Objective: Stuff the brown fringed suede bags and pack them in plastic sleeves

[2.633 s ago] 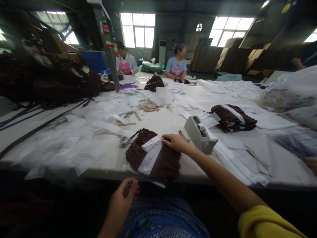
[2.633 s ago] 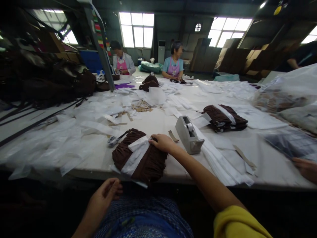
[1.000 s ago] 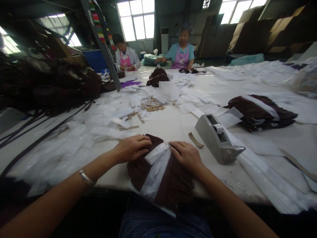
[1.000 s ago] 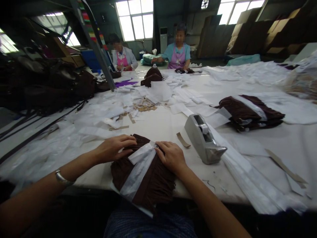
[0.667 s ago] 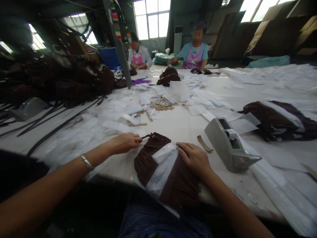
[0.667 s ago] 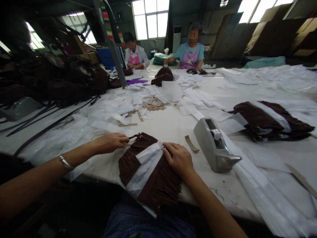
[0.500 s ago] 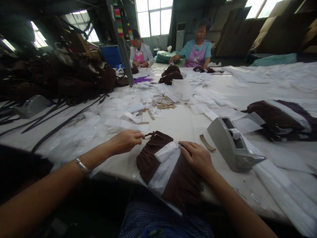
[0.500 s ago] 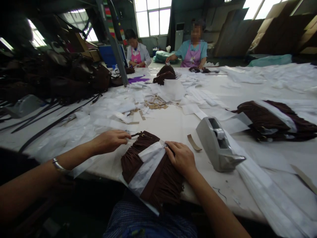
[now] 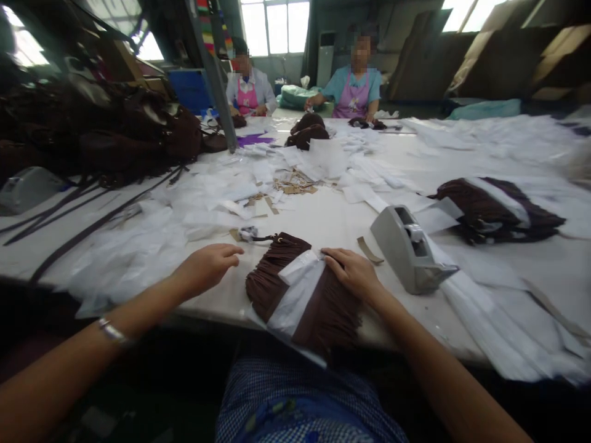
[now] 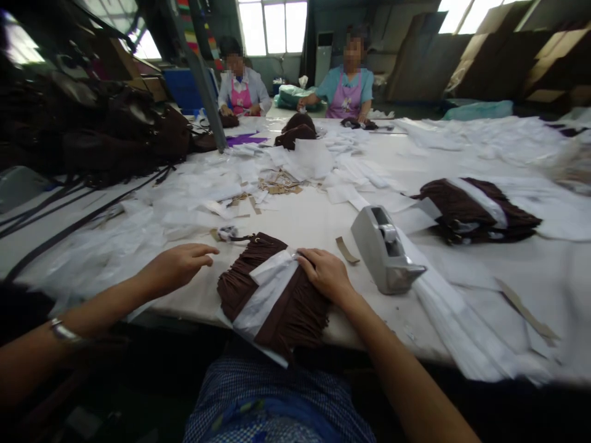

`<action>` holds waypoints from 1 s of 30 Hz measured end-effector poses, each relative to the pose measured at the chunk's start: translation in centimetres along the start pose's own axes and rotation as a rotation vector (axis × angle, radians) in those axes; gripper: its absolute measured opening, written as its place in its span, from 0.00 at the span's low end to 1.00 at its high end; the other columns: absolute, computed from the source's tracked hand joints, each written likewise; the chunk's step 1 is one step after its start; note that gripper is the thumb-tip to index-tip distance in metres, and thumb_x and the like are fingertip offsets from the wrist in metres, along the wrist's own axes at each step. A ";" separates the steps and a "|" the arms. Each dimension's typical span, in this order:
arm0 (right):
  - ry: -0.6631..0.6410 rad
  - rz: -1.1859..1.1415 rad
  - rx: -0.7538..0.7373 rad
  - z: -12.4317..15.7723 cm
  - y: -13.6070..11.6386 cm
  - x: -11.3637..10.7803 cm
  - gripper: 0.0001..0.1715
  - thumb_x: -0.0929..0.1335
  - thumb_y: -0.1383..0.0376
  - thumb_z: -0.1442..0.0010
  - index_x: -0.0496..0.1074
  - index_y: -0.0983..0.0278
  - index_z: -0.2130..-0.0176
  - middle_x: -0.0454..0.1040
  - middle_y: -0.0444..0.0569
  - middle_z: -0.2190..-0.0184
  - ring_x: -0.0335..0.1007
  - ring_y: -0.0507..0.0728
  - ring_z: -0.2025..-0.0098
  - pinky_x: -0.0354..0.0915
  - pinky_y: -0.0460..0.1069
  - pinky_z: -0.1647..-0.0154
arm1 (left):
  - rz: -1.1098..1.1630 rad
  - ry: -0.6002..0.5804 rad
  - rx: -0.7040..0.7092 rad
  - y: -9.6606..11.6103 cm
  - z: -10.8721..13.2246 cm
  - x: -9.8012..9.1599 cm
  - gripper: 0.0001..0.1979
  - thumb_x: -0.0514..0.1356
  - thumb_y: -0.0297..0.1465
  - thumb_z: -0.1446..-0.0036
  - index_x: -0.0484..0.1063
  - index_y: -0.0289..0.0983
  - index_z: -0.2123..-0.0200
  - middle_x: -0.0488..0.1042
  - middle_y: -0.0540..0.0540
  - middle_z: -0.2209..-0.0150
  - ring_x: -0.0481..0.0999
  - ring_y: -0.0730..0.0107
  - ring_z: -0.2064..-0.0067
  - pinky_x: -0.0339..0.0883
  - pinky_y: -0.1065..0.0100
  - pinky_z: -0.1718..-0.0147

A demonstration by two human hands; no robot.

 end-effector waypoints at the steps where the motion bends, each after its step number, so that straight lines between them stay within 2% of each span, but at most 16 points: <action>1: -0.036 -0.085 0.009 -0.2 0.1 -0.4 0.20 0.60 0.57 0.30 0.75 0.59 0.48 0.79 0.48 0.51 0.75 0.60 0.48 0.69 0.54 0.47 | 0.065 0.059 -0.018 1.5 -0.1 -1.0 0.15 0.51 0.23 0.38 0.77 0.38 0.56 0.76 0.42 0.47 0.76 0.59 0.48 0.72 0.58 0.49; 2: -0.048 -0.173 0.000 -0.4 -0.1 -1.1 0.20 0.59 0.58 0.29 0.75 0.60 0.49 0.79 0.48 0.51 0.75 0.58 0.49 0.69 0.53 0.47 | 0.144 0.098 -0.003 3.4 -0.4 -1.7 0.16 0.52 0.27 0.36 0.74 0.40 0.49 0.75 0.43 0.45 0.76 0.61 0.47 0.72 0.61 0.49; 4: 0.005 -0.271 -0.092 -0.2 -1.7 -3.5 0.20 0.58 0.58 0.28 0.74 0.61 0.48 0.78 0.49 0.50 0.74 0.56 0.47 0.67 0.53 0.44 | 0.258 0.109 0.113 7.9 -0.8 -2.1 0.18 0.53 0.30 0.34 0.70 0.43 0.43 0.72 0.45 0.42 0.73 0.62 0.43 0.68 0.61 0.44; 6: 0.007 -0.245 -0.270 1.1 -4.4 -5.0 0.18 0.62 0.58 0.30 0.73 0.61 0.48 0.76 0.50 0.47 0.70 0.56 0.44 0.64 0.53 0.40 | 0.307 0.076 0.220 11.0 -1.1 -1.1 0.19 0.53 0.32 0.34 0.68 0.44 0.41 0.70 0.46 0.39 0.70 0.61 0.40 0.64 0.59 0.40; 7: -0.044 -0.205 -0.370 2.3 -5.8 -5.0 0.17 0.64 0.58 0.31 0.73 0.61 0.49 0.75 0.50 0.47 0.68 0.56 0.43 0.63 0.54 0.39 | 0.314 0.060 0.250 11.8 -1.1 -0.2 0.20 0.53 0.32 0.34 0.68 0.44 0.40 0.69 0.46 0.38 0.68 0.61 0.38 0.63 0.57 0.38; 9: -0.181 -0.105 -0.509 5.5 -7.1 -4.1 0.15 0.66 0.58 0.33 0.74 0.62 0.51 0.74 0.52 0.47 0.68 0.57 0.42 0.64 0.54 0.40 | 0.313 0.055 0.271 12.1 -1.1 1.4 0.21 0.52 0.32 0.33 0.66 0.43 0.39 0.67 0.46 0.37 0.66 0.60 0.37 0.61 0.56 0.37; 11: -0.256 0.015 -0.519 8.5 -5.9 -3.5 0.13 0.66 0.59 0.33 0.75 0.64 0.55 0.75 0.54 0.50 0.69 0.59 0.45 0.67 0.55 0.44 | 0.306 0.067 0.259 11.5 -0.9 2.6 0.22 0.52 0.32 0.33 0.65 0.43 0.37 0.66 0.46 0.36 0.65 0.60 0.36 0.60 0.55 0.37; 13: -0.226 0.152 -0.416 10.5 -3.4 -4.2 0.12 0.66 0.60 0.33 0.76 0.64 0.61 0.76 0.54 0.55 0.72 0.60 0.50 0.69 0.56 0.48 | 0.302 0.083 0.240 10.8 -0.6 3.1 0.22 0.52 0.32 0.34 0.64 0.44 0.37 0.66 0.47 0.36 0.66 0.60 0.36 0.60 0.54 0.37; 15: -0.130 0.251 -0.311 11.6 -1.7 -5.8 0.13 0.65 0.61 0.33 0.76 0.64 0.64 0.77 0.53 0.56 0.72 0.61 0.51 0.68 0.58 0.48 | 0.310 0.102 0.232 10.5 -0.4 3.0 0.22 0.53 0.33 0.34 0.65 0.44 0.38 0.66 0.47 0.36 0.66 0.60 0.36 0.61 0.55 0.37; 16: -0.080 0.264 -0.286 11.7 -1.8 -6.4 0.13 0.64 0.61 0.32 0.76 0.63 0.63 0.77 0.53 0.55 0.71 0.61 0.50 0.67 0.59 0.47 | 0.316 0.113 0.231 10.6 -0.4 2.8 0.21 0.53 0.32 0.34 0.66 0.44 0.38 0.67 0.47 0.37 0.67 0.60 0.37 0.62 0.56 0.38; 18: -0.031 0.224 -0.314 11.2 -3.7 -6.5 0.13 0.64 0.60 0.31 0.75 0.62 0.53 0.75 0.52 0.49 0.68 0.60 0.45 0.64 0.58 0.42 | 0.321 0.131 0.230 10.8 -0.5 2.6 0.21 0.53 0.32 0.34 0.67 0.43 0.39 0.68 0.46 0.37 0.67 0.60 0.37 0.63 0.57 0.38; 20: -0.067 0.167 -0.428 10.2 -6.7 -5.0 0.19 0.63 0.58 0.31 0.70 0.62 0.44 0.73 0.52 0.45 0.65 0.58 0.41 0.62 0.57 0.39 | 0.309 0.139 0.225 10.9 -0.5 2.5 0.21 0.53 0.32 0.34 0.67 0.42 0.39 0.68 0.46 0.38 0.67 0.61 0.37 0.63 0.58 0.38; 23: -0.154 0.205 -0.588 8.9 -9.1 -2.3 0.23 0.64 0.54 0.32 0.70 0.66 0.45 0.74 0.55 0.47 0.65 0.60 0.43 0.62 0.57 0.40 | 0.280 0.133 0.224 11.0 -0.4 2.6 0.21 0.52 0.32 0.33 0.66 0.42 0.38 0.68 0.46 0.37 0.67 0.61 0.37 0.62 0.57 0.38; 26: -0.246 0.296 -0.634 9.3 -7.0 -1.7 0.21 0.64 0.53 0.32 0.75 0.67 0.58 0.76 0.56 0.56 0.68 0.60 0.48 0.66 0.55 0.46 | 0.257 0.125 0.225 11.0 -0.2 2.8 0.21 0.52 0.33 0.33 0.65 0.42 0.38 0.67 0.46 0.37 0.67 0.60 0.37 0.62 0.56 0.38; 28: -0.295 0.348 -0.594 10.4 -4.6 -2.5 0.21 0.64 0.52 0.33 0.76 0.65 0.66 0.76 0.54 0.63 0.69 0.60 0.51 0.68 0.55 0.50 | 0.249 0.129 0.227 11.0 -0.1 2.9 0.21 0.51 0.33 0.33 0.65 0.42 0.38 0.67 0.45 0.37 0.67 0.60 0.37 0.62 0.55 0.38; 30: -0.275 0.368 -0.502 11.2 -3.0 -4.0 0.21 0.65 0.54 0.33 0.75 0.65 0.68 0.76 0.52 0.67 0.71 0.59 0.56 0.68 0.55 0.52 | 0.255 0.142 0.224 11.0 -0.1 2.8 0.21 0.51 0.33 0.33 0.66 0.42 0.38 0.68 0.45 0.37 0.67 0.60 0.37 0.62 0.56 0.38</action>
Point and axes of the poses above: each hand's wrist, its own z-axis away from the middle knuckle, its own x-axis out of the palm, y = z × x, the point moved 10 cm from there along -z, towards the middle knuckle
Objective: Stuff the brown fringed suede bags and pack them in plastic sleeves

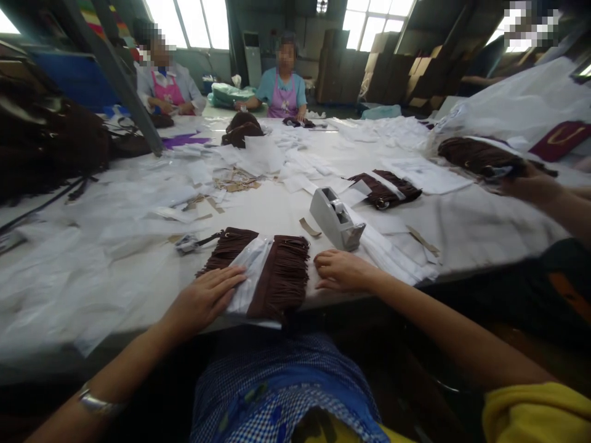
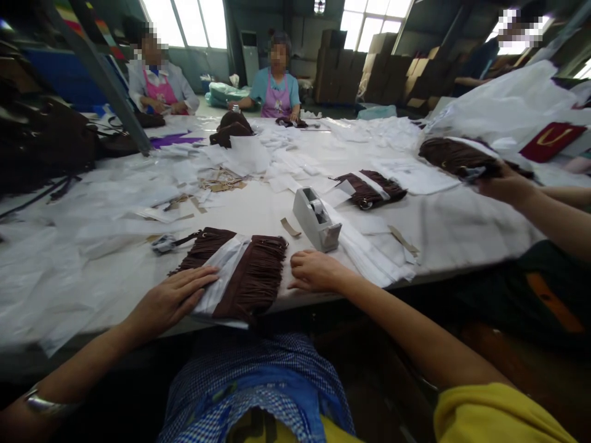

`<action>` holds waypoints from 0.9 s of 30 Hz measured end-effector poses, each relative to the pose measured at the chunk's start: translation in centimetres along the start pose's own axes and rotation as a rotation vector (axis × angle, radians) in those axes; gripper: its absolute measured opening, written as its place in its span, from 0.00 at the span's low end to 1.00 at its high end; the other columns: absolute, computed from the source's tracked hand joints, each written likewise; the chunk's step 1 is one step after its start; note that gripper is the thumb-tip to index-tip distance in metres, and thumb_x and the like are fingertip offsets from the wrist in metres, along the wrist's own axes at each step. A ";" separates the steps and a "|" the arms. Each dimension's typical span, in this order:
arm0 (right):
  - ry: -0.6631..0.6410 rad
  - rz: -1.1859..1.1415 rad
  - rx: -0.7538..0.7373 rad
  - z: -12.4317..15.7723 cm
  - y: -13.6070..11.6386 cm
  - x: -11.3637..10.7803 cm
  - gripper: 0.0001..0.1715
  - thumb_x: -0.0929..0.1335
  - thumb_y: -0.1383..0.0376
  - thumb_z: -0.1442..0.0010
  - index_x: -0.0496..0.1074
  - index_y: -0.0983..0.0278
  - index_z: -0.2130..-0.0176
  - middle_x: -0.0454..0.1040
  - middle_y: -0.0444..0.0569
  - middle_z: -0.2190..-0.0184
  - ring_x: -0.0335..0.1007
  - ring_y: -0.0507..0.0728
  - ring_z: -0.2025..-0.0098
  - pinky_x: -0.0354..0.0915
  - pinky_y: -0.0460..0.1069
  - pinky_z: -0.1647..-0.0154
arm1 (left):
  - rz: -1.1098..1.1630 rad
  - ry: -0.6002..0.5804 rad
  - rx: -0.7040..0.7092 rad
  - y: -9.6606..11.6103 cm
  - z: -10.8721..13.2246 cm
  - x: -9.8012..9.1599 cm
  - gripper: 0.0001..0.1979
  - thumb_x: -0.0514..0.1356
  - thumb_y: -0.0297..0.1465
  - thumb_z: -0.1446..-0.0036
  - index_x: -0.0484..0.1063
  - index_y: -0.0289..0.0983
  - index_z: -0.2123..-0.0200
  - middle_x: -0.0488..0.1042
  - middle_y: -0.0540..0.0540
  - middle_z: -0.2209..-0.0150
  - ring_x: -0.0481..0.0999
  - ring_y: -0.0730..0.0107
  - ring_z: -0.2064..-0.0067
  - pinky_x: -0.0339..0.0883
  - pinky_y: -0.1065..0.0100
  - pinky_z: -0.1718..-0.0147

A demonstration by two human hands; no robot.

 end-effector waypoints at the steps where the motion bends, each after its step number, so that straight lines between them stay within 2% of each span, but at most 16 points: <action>1: 0.032 -0.010 0.052 0.4 0.2 -0.7 0.19 0.65 0.55 0.33 0.76 0.65 0.67 0.76 0.52 0.67 0.72 0.58 0.57 0.69 0.55 0.52 | 0.005 0.007 -0.006 0.0 0.0 0.0 0.21 0.51 0.33 0.33 0.66 0.41 0.39 0.68 0.46 0.38 0.68 0.61 0.37 0.62 0.56 0.38; 3: 0.128 -0.071 0.087 0.0 -1.0 -2.1 0.16 0.64 0.57 0.32 0.76 0.65 0.60 0.78 0.53 0.61 0.72 0.58 0.55 0.68 0.55 0.50 | 0.013 0.013 -0.018 0.0 -0.1 0.0 0.21 0.51 0.33 0.33 0.67 0.42 0.39 0.69 0.46 0.38 0.68 0.61 0.38 0.62 0.57 0.38; 5: 0.185 -0.170 -0.012 -1.7 -4.0 -2.7 0.18 0.64 0.56 0.32 0.74 0.63 0.49 0.75 0.54 0.50 0.70 0.58 0.47 0.66 0.55 0.45 | 0.010 0.006 -0.028 0.0 -0.2 0.1 0.21 0.51 0.34 0.33 0.67 0.42 0.39 0.68 0.46 0.38 0.68 0.61 0.38 0.62 0.57 0.38; 7: 0.165 -0.249 -0.164 -3.1 -7.1 -2.2 0.23 0.65 0.53 0.33 0.70 0.62 0.44 0.72 0.53 0.44 0.65 0.58 0.41 0.63 0.54 0.41 | 0.002 -0.004 -0.029 0.0 -0.1 0.1 0.21 0.50 0.34 0.33 0.67 0.42 0.39 0.68 0.46 0.37 0.67 0.61 0.37 0.61 0.56 0.38; 9: 0.125 -0.288 -0.207 -3.1 -8.0 -1.2 0.24 0.65 0.53 0.34 0.70 0.64 0.45 0.72 0.55 0.45 0.65 0.59 0.42 0.63 0.53 0.41 | -0.009 -0.010 -0.017 0.1 0.0 0.1 0.21 0.50 0.34 0.33 0.66 0.41 0.39 0.67 0.45 0.37 0.67 0.61 0.37 0.61 0.56 0.38; 12: 0.057 -0.274 -0.053 -0.8 -5.4 0.2 0.19 0.66 0.54 0.34 0.74 0.66 0.53 0.77 0.55 0.56 0.73 0.57 0.54 0.69 0.51 0.53 | -0.019 -0.011 -0.002 0.0 0.1 0.3 0.21 0.51 0.33 0.33 0.65 0.41 0.38 0.67 0.46 0.37 0.67 0.61 0.37 0.60 0.56 0.38; 15: 0.074 -0.200 0.113 1.0 -2.1 -0.4 0.17 0.64 0.56 0.32 0.77 0.63 0.63 0.78 0.50 0.66 0.74 0.55 0.64 0.69 0.50 0.59 | -0.011 0.008 -0.009 -0.2 0.1 0.5 0.22 0.51 0.33 0.33 0.65 0.43 0.37 0.67 0.46 0.37 0.67 0.61 0.37 0.61 0.56 0.38; 17: 0.173 -0.190 0.152 0.0 -1.0 -1.8 0.15 0.63 0.58 0.31 0.77 0.62 0.60 0.79 0.50 0.61 0.75 0.55 0.59 0.68 0.51 0.54 | -0.005 0.021 -0.017 -0.3 0.1 0.5 0.22 0.51 0.33 0.33 0.65 0.43 0.38 0.67 0.46 0.37 0.67 0.60 0.37 0.61 0.56 0.38; 19: 0.244 -0.193 0.126 -2.5 -0.5 -2.4 0.16 0.64 0.59 0.31 0.74 0.61 0.49 0.75 0.52 0.48 0.72 0.57 0.48 0.66 0.54 0.45 | -0.008 0.020 -0.020 -0.2 0.1 0.5 0.22 0.51 0.33 0.33 0.66 0.43 0.38 0.67 0.46 0.37 0.67 0.60 0.37 0.61 0.56 0.38; 20: 0.249 -0.180 0.103 -3.9 -0.4 -2.3 0.19 0.64 0.58 0.32 0.71 0.60 0.45 0.72 0.53 0.43 0.68 0.58 0.43 0.64 0.55 0.41 | -0.012 0.015 -0.020 -0.2 0.1 0.5 0.21 0.51 0.33 0.33 0.66 0.43 0.38 0.67 0.46 0.37 0.67 0.60 0.37 0.61 0.55 0.38; 22: 0.207 -0.128 0.071 -5.8 0.3 -1.1 0.24 0.65 0.56 0.33 0.67 0.61 0.40 0.68 0.55 0.40 0.63 0.61 0.39 0.61 0.58 0.38 | -0.020 0.003 -0.018 -0.1 0.1 0.5 0.21 0.51 0.33 0.33 0.66 0.42 0.38 0.67 0.46 0.37 0.67 0.60 0.37 0.61 0.55 0.38; 24: 0.157 -0.079 0.066 -5.7 1.4 0.1 0.24 0.66 0.56 0.33 0.67 0.63 0.41 0.70 0.56 0.42 0.64 0.62 0.39 0.62 0.59 0.39 | -0.020 -0.001 -0.017 -0.1 0.2 0.6 0.22 0.50 0.33 0.33 0.65 0.43 0.38 0.66 0.46 0.36 0.67 0.60 0.37 0.60 0.55 0.38; 27: 0.157 -0.034 0.108 -2.7 2.6 0.3 0.15 0.65 0.60 0.33 0.73 0.64 0.50 0.73 0.55 0.48 0.66 0.62 0.42 0.64 0.60 0.40 | -0.010 0.008 -0.021 -0.2 0.4 0.7 0.22 0.51 0.32 0.33 0.64 0.43 0.38 0.66 0.47 0.36 0.66 0.60 0.36 0.59 0.55 0.37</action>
Point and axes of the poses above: each hand's wrist, its own z-axis away from the middle knuckle, its own x-axis out of the palm, y = z × x, the point moved 10 cm from there along -z, towards the middle knuckle
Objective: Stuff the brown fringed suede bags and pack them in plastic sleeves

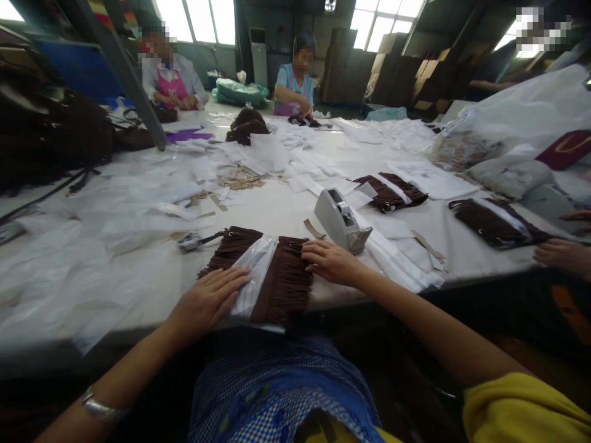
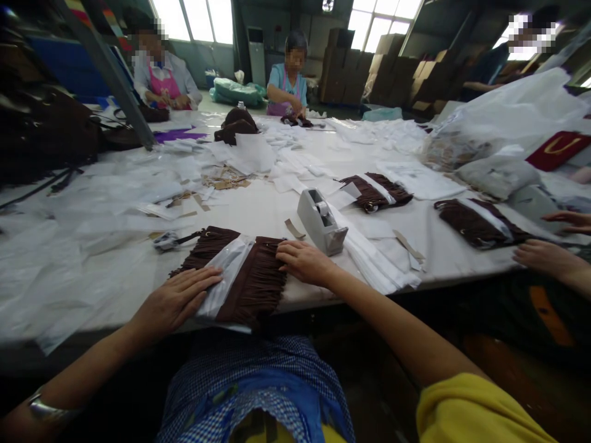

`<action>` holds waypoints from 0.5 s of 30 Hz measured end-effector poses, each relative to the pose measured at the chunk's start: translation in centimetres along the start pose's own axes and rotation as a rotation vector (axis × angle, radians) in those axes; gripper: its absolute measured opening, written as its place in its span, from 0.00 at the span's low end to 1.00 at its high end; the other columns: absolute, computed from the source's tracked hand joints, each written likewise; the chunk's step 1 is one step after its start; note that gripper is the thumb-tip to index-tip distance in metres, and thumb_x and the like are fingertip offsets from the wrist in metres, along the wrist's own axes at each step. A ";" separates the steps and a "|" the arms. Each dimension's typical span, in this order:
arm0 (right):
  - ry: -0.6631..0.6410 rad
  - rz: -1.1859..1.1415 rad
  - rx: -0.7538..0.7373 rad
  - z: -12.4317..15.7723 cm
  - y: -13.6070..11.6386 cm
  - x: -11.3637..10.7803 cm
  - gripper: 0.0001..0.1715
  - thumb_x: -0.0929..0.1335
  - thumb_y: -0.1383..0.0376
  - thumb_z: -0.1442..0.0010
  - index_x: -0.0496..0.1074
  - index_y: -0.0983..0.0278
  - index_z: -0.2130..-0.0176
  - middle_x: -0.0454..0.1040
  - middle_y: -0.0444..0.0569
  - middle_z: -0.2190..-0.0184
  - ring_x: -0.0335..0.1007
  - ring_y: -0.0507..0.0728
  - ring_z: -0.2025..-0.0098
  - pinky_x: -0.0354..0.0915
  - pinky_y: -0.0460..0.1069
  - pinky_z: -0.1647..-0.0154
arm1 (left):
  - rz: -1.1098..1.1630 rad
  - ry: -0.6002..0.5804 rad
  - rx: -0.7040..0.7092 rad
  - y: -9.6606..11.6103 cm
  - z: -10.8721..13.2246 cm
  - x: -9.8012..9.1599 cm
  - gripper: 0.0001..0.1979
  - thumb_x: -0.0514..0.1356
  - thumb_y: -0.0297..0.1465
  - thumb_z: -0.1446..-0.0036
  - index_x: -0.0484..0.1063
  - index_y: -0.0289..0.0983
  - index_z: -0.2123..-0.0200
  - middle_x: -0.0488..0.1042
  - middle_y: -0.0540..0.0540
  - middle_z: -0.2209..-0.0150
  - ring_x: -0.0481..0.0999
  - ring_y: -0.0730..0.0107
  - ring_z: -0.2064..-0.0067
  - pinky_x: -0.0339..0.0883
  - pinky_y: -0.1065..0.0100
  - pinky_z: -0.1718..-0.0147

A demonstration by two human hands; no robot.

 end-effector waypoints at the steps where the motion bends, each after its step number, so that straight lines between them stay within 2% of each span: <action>1: 0.032 0.010 0.031 1.0 0.1 -0.7 0.13 0.65 0.61 0.32 0.75 0.64 0.54 0.74 0.55 0.49 0.67 0.62 0.42 0.64 0.60 0.41 | 0.003 0.003 -0.002 -0.1 0.0 0.1 0.22 0.51 0.32 0.33 0.64 0.43 0.37 0.66 0.47 0.36 0.66 0.60 0.36 0.58 0.54 0.37; 3: 0.116 -0.005 0.080 2.2 -0.9 -2.4 0.11 0.65 0.62 0.32 0.76 0.63 0.58 0.74 0.54 0.50 0.67 0.62 0.43 0.65 0.60 0.42 | 0.013 0.010 -0.009 -0.1 0.1 0.2 0.22 0.50 0.33 0.33 0.64 0.42 0.37 0.66 0.46 0.36 0.66 0.60 0.36 0.58 0.54 0.37; 4: 0.149 -0.037 0.068 2.3 -2.2 -3.0 0.11 0.65 0.62 0.32 0.76 0.62 0.57 0.74 0.54 0.49 0.66 0.61 0.42 0.65 0.59 0.41 | 0.019 0.013 -0.015 -0.2 0.1 0.2 0.22 0.50 0.33 0.34 0.64 0.42 0.37 0.66 0.46 0.36 0.66 0.60 0.36 0.58 0.54 0.37; 6: 0.137 -0.136 -0.072 1.3 -6.4 -2.9 0.14 0.65 0.60 0.32 0.73 0.60 0.51 0.73 0.52 0.47 0.64 0.59 0.40 0.64 0.57 0.39 | 0.028 0.014 -0.029 -0.2 0.1 0.2 0.22 0.50 0.33 0.34 0.65 0.42 0.38 0.66 0.47 0.36 0.65 0.60 0.36 0.58 0.55 0.37; 8: 0.043 -0.203 -0.276 0.2 -10.8 -1.6 0.16 0.63 0.57 0.31 0.72 0.59 0.48 0.73 0.49 0.46 0.65 0.57 0.41 0.61 0.55 0.37 | 0.023 0.004 -0.037 -0.1 0.1 0.1 0.22 0.50 0.33 0.33 0.65 0.43 0.38 0.65 0.47 0.36 0.65 0.60 0.35 0.57 0.55 0.37; 9: -0.001 -0.215 -0.336 -0.1 -12.2 -1.0 0.17 0.63 0.57 0.31 0.72 0.60 0.48 0.73 0.49 0.46 0.65 0.56 0.42 0.61 0.55 0.37 | 0.017 -0.001 -0.036 0.0 0.1 0.1 0.22 0.49 0.33 0.33 0.65 0.42 0.38 0.65 0.46 0.36 0.64 0.60 0.35 0.57 0.55 0.37; 11: -0.067 -0.219 -0.347 -0.1 -12.8 -0.1 0.15 0.62 0.57 0.31 0.73 0.61 0.52 0.74 0.50 0.48 0.67 0.56 0.45 0.63 0.54 0.40 | 0.006 -0.007 -0.028 0.1 0.1 0.2 0.22 0.49 0.33 0.33 0.64 0.42 0.37 0.65 0.46 0.35 0.64 0.60 0.35 0.56 0.54 0.36; 15: -0.116 -0.246 -0.187 2.0 -9.5 -0.8 0.16 0.65 0.56 0.33 0.75 0.64 0.62 0.77 0.52 0.57 0.72 0.56 0.56 0.69 0.52 0.51 | 0.031 0.013 -0.028 -0.1 0.0 0.1 0.22 0.50 0.33 0.33 0.65 0.42 0.38 0.67 0.45 0.37 0.65 0.60 0.36 0.56 0.54 0.36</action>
Point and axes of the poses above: each hand's wrist, its own z-axis away from the middle knuckle, its own x-axis out of the palm, y = z × x, the point moved 10 cm from there along -z, towards the middle knuckle
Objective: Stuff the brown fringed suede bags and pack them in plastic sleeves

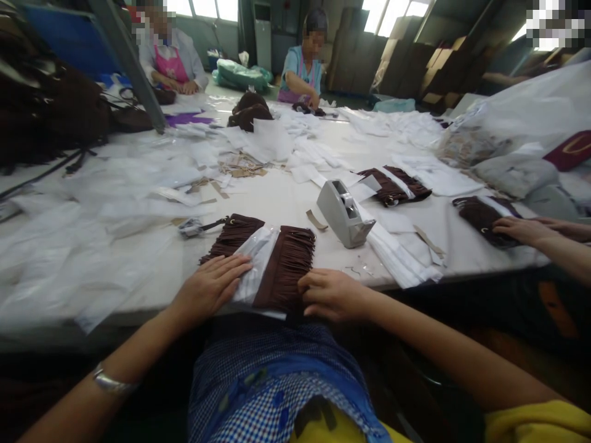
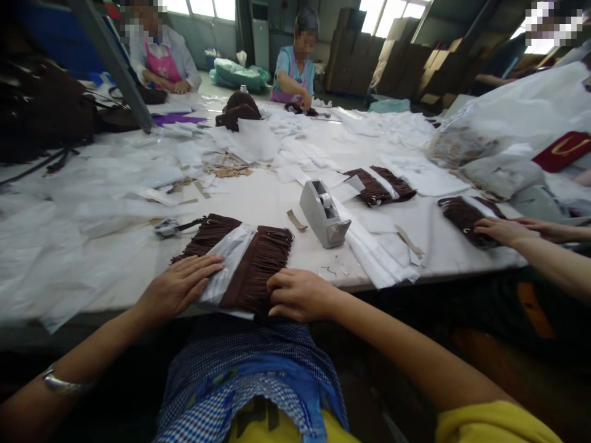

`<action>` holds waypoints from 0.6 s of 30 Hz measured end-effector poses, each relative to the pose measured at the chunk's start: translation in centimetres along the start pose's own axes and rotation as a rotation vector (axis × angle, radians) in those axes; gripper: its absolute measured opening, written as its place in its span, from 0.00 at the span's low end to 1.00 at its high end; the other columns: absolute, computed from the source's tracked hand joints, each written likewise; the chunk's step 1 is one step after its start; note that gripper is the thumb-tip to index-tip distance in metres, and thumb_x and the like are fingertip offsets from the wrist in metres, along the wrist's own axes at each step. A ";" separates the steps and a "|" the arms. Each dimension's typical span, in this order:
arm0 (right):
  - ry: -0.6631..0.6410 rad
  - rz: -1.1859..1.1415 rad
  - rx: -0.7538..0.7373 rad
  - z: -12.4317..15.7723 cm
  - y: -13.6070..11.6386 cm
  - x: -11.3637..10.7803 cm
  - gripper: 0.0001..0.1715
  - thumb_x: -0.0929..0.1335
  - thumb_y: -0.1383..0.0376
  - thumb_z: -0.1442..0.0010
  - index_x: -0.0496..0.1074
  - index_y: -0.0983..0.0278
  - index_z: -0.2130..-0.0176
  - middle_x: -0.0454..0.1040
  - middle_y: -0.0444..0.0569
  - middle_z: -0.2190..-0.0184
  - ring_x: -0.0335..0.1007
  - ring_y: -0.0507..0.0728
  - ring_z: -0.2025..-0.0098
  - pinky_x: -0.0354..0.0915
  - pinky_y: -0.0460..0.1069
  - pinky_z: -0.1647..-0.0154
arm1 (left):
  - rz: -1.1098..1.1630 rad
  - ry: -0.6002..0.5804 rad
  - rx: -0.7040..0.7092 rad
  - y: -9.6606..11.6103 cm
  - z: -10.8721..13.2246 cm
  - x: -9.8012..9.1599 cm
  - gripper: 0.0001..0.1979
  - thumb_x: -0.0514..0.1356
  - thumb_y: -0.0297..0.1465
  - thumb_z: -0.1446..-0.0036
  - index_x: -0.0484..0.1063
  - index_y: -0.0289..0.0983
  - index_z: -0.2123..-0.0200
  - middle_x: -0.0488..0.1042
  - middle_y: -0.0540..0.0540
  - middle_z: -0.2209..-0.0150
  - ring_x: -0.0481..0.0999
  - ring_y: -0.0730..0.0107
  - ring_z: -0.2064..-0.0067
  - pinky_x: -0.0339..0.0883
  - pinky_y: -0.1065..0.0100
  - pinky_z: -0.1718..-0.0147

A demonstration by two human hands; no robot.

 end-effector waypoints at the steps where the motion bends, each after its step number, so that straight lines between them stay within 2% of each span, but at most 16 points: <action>1: 0.024 0.002 0.039 0.6 0.8 -0.8 0.16 0.65 0.56 0.33 0.75 0.64 0.63 0.77 0.51 0.60 0.72 0.56 0.59 0.69 0.52 0.52 | 0.018 0.006 -0.007 0.0 -0.1 -0.1 0.21 0.50 0.33 0.33 0.66 0.42 0.39 0.67 0.45 0.37 0.66 0.60 0.36 0.56 0.54 0.36; 3: 0.126 0.013 0.119 0.9 2.4 -2.8 0.14 0.65 0.58 0.32 0.76 0.63 0.63 0.79 0.49 0.61 0.73 0.55 0.60 0.68 0.53 0.49 | 0.064 0.042 -0.050 0.2 0.0 -0.7 0.20 0.51 0.34 0.34 0.68 0.43 0.40 0.68 0.45 0.38 0.66 0.59 0.36 0.53 0.53 0.35; 5: 0.257 0.007 0.207 -0.1 4.5 -4.6 0.13 0.64 0.60 0.32 0.77 0.62 0.62 0.79 0.49 0.58 0.74 0.56 0.56 0.66 0.54 0.46 | 0.129 0.149 -0.163 0.6 0.8 -1.9 0.19 0.53 0.34 0.35 0.70 0.43 0.42 0.69 0.45 0.38 0.65 0.57 0.36 0.50 0.52 0.34; 8: 0.342 -0.024 0.366 -3.8 8.9 -5.1 0.14 0.64 0.60 0.32 0.77 0.61 0.54 0.76 0.51 0.49 0.71 0.58 0.47 0.63 0.53 0.43 | 0.322 0.441 -0.531 0.9 4.8 -3.5 0.17 0.58 0.37 0.37 0.72 0.42 0.46 0.72 0.43 0.41 0.67 0.54 0.38 0.54 0.52 0.35; 9: 0.305 -0.043 0.437 -5.2 10.7 -4.5 0.16 0.64 0.59 0.32 0.76 0.61 0.51 0.75 0.51 0.47 0.70 0.59 0.45 0.62 0.53 0.41 | 0.436 0.531 -0.709 0.9 6.9 -2.9 0.16 0.59 0.38 0.38 0.73 0.42 0.49 0.74 0.43 0.44 0.70 0.54 0.41 0.58 0.52 0.37; 10: 0.231 -0.077 0.516 -6.5 12.5 -3.4 0.18 0.64 0.57 0.32 0.74 0.61 0.48 0.74 0.52 0.46 0.69 0.59 0.43 0.61 0.53 0.40 | 0.592 0.595 -0.905 0.9 9.2 -1.5 0.16 0.60 0.40 0.39 0.73 0.42 0.50 0.75 0.43 0.47 0.73 0.55 0.44 0.62 0.53 0.39; 12: 0.037 -0.159 0.647 -8.5 15.4 -1.1 0.22 0.63 0.53 0.32 0.74 0.62 0.47 0.76 0.53 0.47 0.70 0.62 0.44 0.61 0.53 0.41 | 1.029 0.681 -1.213 2.2 12.7 3.0 0.17 0.62 0.40 0.41 0.72 0.40 0.51 0.76 0.42 0.50 0.76 0.53 0.48 0.72 0.54 0.48; 13: -0.048 -0.199 0.686 -9.1 16.4 -0.1 0.24 0.63 0.51 0.32 0.76 0.62 0.48 0.77 0.54 0.49 0.71 0.63 0.45 0.62 0.53 0.42 | 1.240 0.673 -1.322 3.2 13.4 5.3 0.16 0.62 0.38 0.40 0.72 0.38 0.51 0.76 0.39 0.50 0.77 0.53 0.48 0.74 0.55 0.50; 15: -0.150 -0.240 0.708 -9.6 17.3 0.8 0.28 0.63 0.46 0.34 0.79 0.63 0.54 0.79 0.54 0.54 0.73 0.64 0.49 0.65 0.53 0.46 | 1.582 0.643 -1.429 5.4 13.4 8.4 0.16 0.60 0.36 0.37 0.71 0.35 0.49 0.75 0.35 0.47 0.77 0.54 0.47 0.75 0.56 0.51; 16: -0.176 -0.259 0.708 -9.6 17.4 1.0 0.30 0.63 0.44 0.36 0.80 0.63 0.56 0.80 0.54 0.56 0.75 0.64 0.51 0.66 0.52 0.47 | 1.702 0.634 -1.432 6.1 12.8 8.9 0.17 0.58 0.35 0.36 0.70 0.34 0.47 0.74 0.34 0.46 0.76 0.54 0.46 0.74 0.56 0.49; 18: -0.235 -0.396 0.750 -8.7 17.2 1.8 0.32 0.65 0.41 0.39 0.80 0.63 0.58 0.80 0.52 0.57 0.76 0.62 0.54 0.68 0.51 0.50 | 1.859 0.668 -1.357 6.6 11.4 8.5 0.20 0.56 0.36 0.34 0.67 0.34 0.42 0.72 0.34 0.42 0.74 0.55 0.43 0.71 0.56 0.45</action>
Point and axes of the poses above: each hand's wrist, its own z-axis away from the middle knuckle, its own x-axis out of the palm, y = z × x, the point moved 10 cm from there along -z, towards the middle knuckle
